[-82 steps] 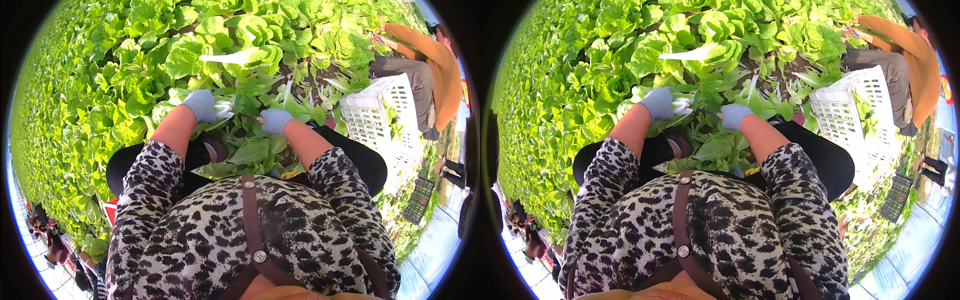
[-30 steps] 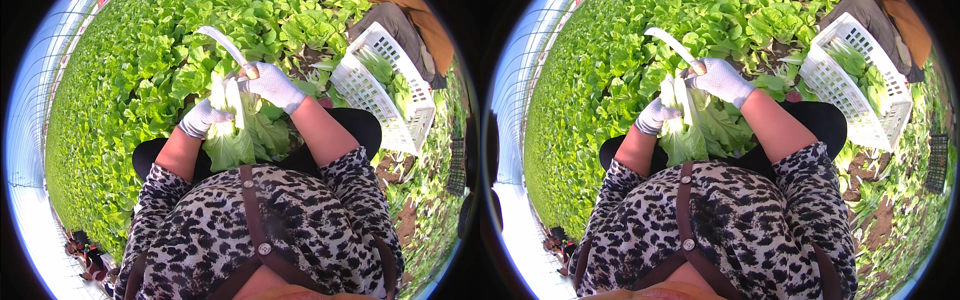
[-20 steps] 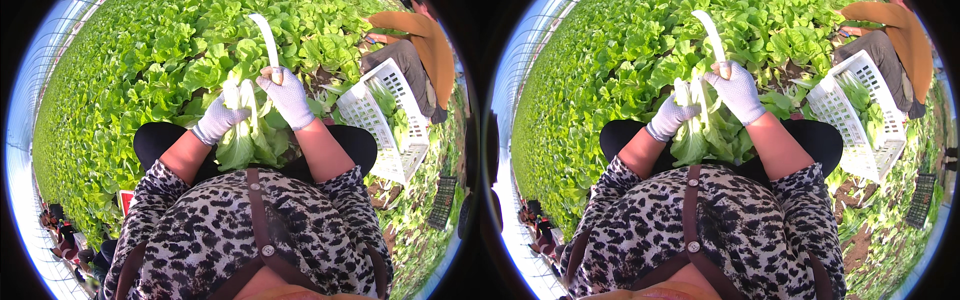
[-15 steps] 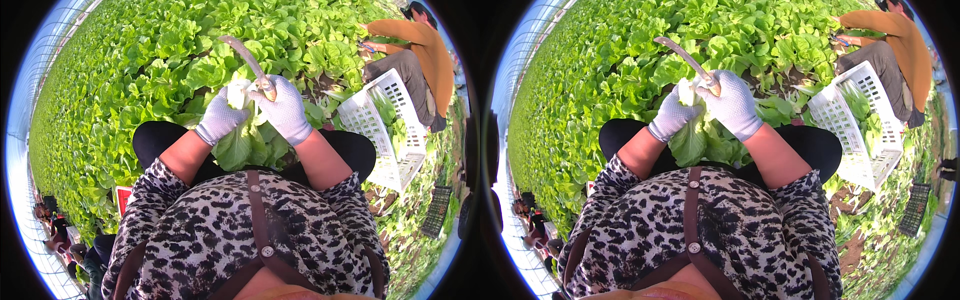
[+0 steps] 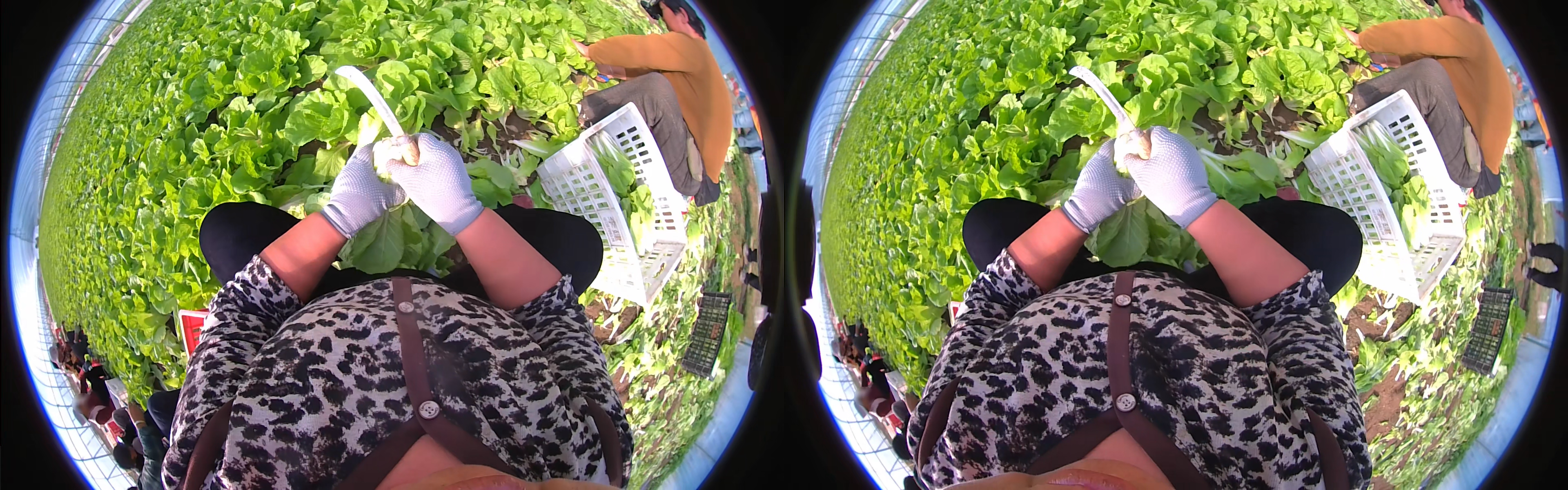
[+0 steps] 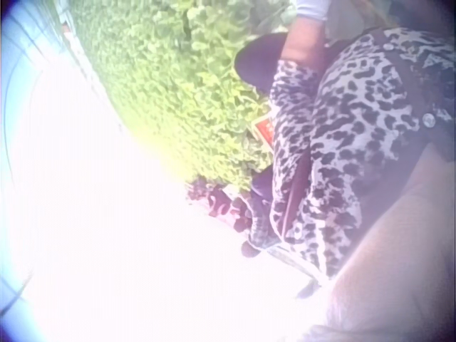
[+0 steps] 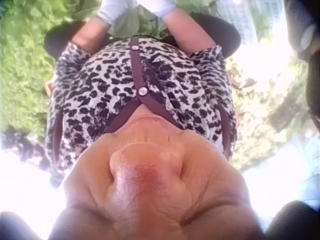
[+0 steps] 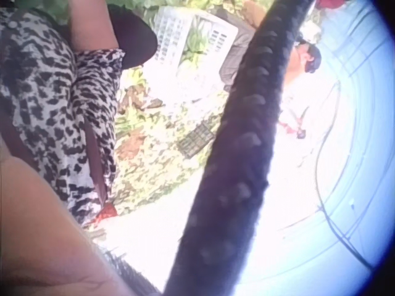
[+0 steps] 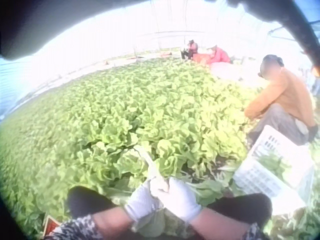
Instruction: The person harvests lettuce in a greenhouse using a curved knife. They cut the base of each head, remove outer leaves, and place the trimmed lettuce into a red crate. Other workers are visible nearby doing the same task.
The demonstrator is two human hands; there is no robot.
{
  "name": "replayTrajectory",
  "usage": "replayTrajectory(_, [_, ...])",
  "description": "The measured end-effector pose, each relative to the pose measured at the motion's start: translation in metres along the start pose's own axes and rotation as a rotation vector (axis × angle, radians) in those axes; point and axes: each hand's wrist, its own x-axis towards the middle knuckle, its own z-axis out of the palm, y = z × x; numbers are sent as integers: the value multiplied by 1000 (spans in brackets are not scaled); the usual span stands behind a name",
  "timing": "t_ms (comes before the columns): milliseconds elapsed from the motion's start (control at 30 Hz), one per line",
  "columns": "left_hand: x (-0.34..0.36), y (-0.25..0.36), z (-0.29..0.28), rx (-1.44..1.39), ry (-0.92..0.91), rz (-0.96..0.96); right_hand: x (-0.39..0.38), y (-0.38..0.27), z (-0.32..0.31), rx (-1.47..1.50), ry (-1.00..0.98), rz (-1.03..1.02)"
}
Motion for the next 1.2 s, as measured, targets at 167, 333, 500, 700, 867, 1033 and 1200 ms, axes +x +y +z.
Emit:
replayTrajectory(167, [14, -3, -1, -123, -284, 224, 13, 14, -29, -22, -159, -104])
replayTrajectory(333, [23, 7, -3, 112, -285, 93, 21, 19, -53, -143, -251, -105])
replayTrajectory(500, [26, 7, -4, 518, -215, 88, 23, 34, -62, 19, -333, -134])
replayTrajectory(700, [18, 1, -44, 274, -90, 260, 28, 57, -117, 38, -137, 134])
replayTrajectory(867, [-5, -4, -66, -171, -109, 48, 20, 36, -79, -61, -31, 10])
replayTrajectory(1033, [-11, -5, -55, -471, -196, 59, 2, -1, -23, 542, -190, 97])
replayTrajectory(1200, [-40, 4, -55, -465, -241, 127, -17, -42, 3, 651, -228, 166])
